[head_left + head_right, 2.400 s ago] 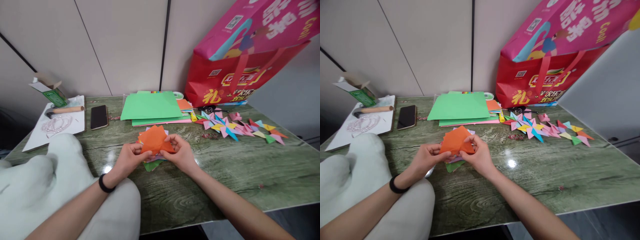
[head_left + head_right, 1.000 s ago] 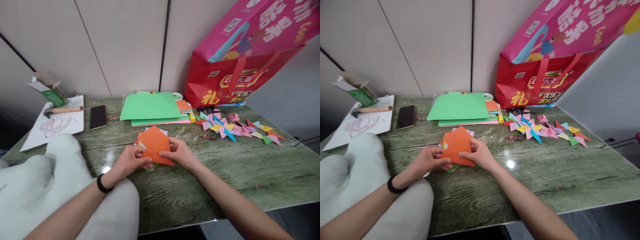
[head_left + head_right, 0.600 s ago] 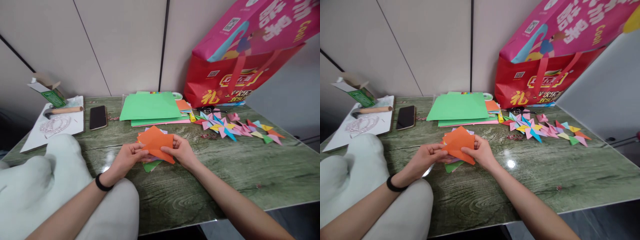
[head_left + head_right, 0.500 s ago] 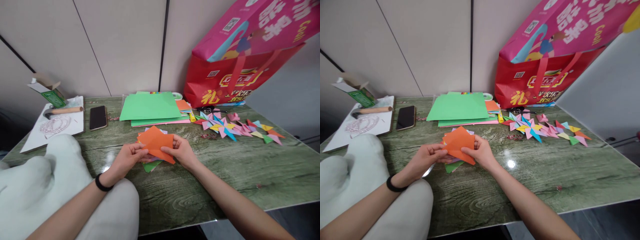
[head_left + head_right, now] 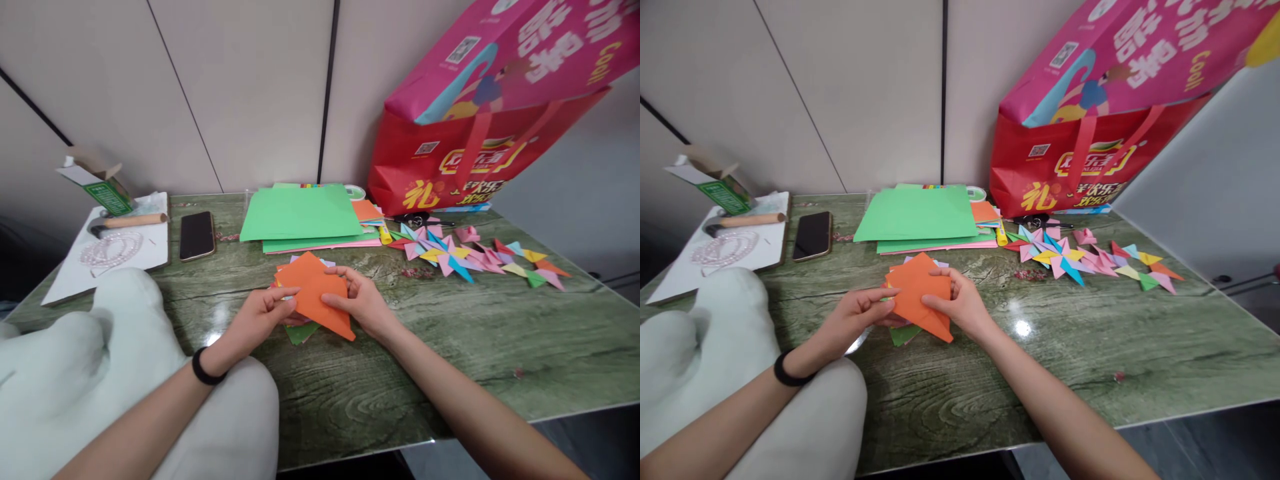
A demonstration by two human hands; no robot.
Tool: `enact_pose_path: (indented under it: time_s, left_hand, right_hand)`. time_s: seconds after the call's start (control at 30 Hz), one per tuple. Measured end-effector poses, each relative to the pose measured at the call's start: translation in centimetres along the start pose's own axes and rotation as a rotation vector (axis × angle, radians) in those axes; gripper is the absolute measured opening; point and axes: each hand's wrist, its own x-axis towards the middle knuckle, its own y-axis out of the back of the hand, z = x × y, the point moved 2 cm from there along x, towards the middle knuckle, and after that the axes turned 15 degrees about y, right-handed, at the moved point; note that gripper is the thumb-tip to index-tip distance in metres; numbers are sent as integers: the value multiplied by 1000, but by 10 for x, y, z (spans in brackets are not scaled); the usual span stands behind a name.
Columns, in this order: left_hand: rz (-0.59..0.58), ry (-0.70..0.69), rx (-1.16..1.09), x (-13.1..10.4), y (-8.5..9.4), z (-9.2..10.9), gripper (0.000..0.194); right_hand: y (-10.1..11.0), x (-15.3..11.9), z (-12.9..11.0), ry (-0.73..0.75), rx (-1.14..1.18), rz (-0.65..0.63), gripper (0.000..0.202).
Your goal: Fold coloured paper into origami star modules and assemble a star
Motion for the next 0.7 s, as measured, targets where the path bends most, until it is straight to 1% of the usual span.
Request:
enact_pose_path:
  time_s: [0.07,0.13,0.2,0.27,0.37,0.43,0.5,0.57,0.63,0.7]
  left_hand:
    - [2,-14,32,0,-1,1,27]
    - [13,-26,57,0,0,1,22]
    - [28,-8,84,1,0,0,22]
    - [47,16,113,2,1,-2,24]
    - [79,29,129,3,2,-3,26]
    - [85,30,106,3,2,-2,27]
    - [92,28,64,2,1,-1,27]
    - [69,28,34,2,0,0,28]
    - [26,42,60,2,-1,-1,25]
    - [8,48,116,2,-1,-3,23]
  right_hand:
    - [1,1,1,-3,21,17,46]
    - [3,2,2,12,8,30,41]
    - [3,2,2,43,-20,15,38]
    - [2,1,1,64,-27,-27,38]
    - [-1,-1,2,39,-40,-76,34]
    - [-4,-3,3,12,-73,-78,28]
    - [-7,-4,3,5,-87,-47,26]
    - [-9,-5,3,21,-87,14,28]
    - [-11,-5,4,55,-106,72,28]
    - [-12,-6,4,86,-142,91,28]
